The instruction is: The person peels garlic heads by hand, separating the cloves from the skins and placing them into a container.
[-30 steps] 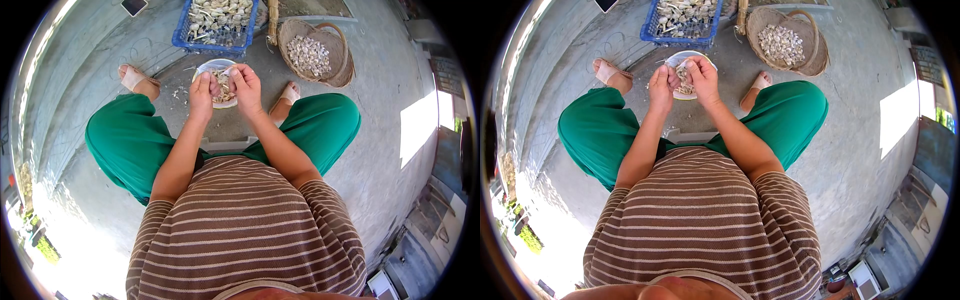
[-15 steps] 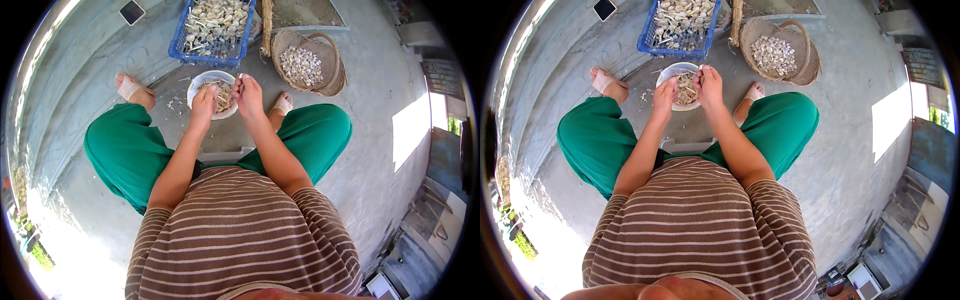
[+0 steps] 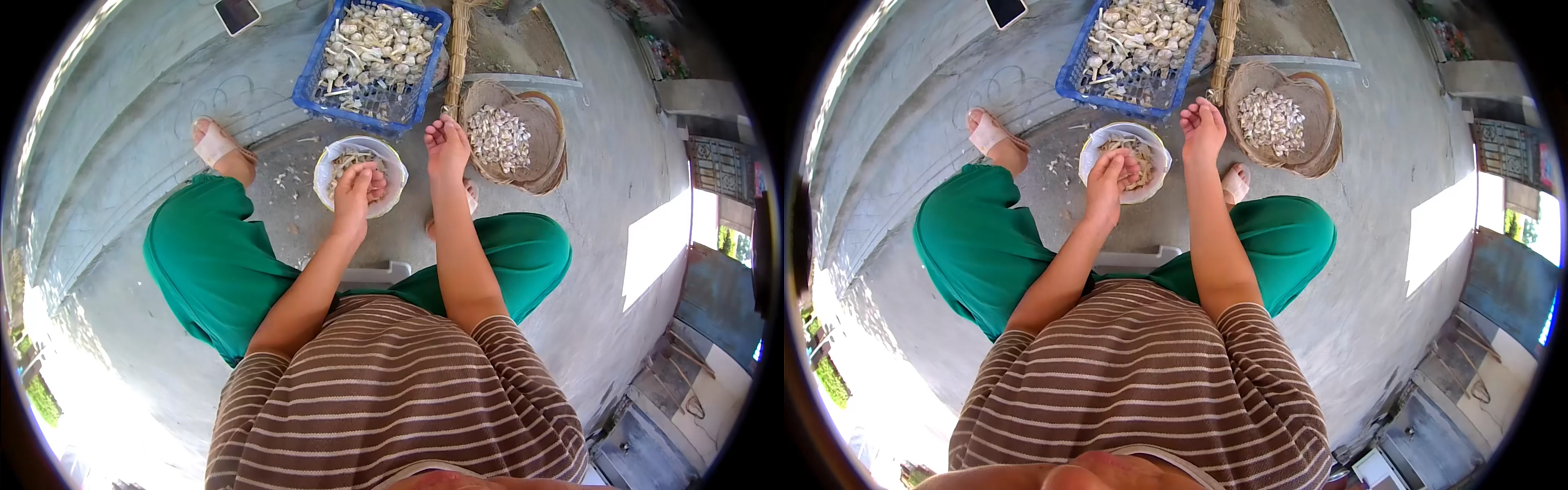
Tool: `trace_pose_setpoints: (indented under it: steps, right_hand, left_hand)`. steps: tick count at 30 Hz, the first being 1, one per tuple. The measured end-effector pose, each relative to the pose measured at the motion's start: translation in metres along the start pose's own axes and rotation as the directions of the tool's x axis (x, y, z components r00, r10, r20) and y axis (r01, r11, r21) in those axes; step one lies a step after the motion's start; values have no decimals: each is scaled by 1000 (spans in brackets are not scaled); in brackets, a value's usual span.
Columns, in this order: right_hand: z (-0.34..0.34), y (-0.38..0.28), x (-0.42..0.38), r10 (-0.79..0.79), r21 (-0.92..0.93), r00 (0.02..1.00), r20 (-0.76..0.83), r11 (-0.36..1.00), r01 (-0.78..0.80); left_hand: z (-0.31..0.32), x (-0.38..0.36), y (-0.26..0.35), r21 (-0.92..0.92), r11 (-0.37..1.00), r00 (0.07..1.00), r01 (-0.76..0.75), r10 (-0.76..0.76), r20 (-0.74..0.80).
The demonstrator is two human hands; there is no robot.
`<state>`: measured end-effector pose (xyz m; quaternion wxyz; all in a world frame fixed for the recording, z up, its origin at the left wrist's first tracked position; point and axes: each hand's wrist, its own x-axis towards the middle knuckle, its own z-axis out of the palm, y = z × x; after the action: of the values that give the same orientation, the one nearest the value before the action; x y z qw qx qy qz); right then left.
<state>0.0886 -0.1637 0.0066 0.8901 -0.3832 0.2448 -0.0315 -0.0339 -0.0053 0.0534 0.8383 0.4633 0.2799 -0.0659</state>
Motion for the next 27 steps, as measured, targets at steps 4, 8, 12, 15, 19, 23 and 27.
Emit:
trace_pose_setpoints:
  steps: [4,8,12,15,19,23,27]
  right_hand:
    - [55,34,23,46,-519,952,302,846,124]
    - [94,87,66,154,-795,852,500,471,381]
    - [135,129,88,144,-583,591,793,-100,806]
    - [149,140,95,291,-504,571,767,-276,818]
    - [151,134,97,424,-394,609,671,-492,777]
    - [134,136,110,370,-479,607,703,-385,789]
    - [110,123,108,209,-597,639,740,-233,768]
  left_hand:
    - [-1,6,-9,-86,995,999,48,-50,-21]
    - [-4,11,-8,-112,992,997,64,-68,-35]
    - [-11,18,-8,-129,989,996,73,-79,-42]
    - [-15,21,-10,-167,982,995,85,-91,-30]
    - [-17,24,-7,-194,973,990,123,-133,-40]
    - [-16,21,-6,-179,977,992,114,-123,-41]
    - [-13,17,-6,-165,981,994,100,-106,-24]
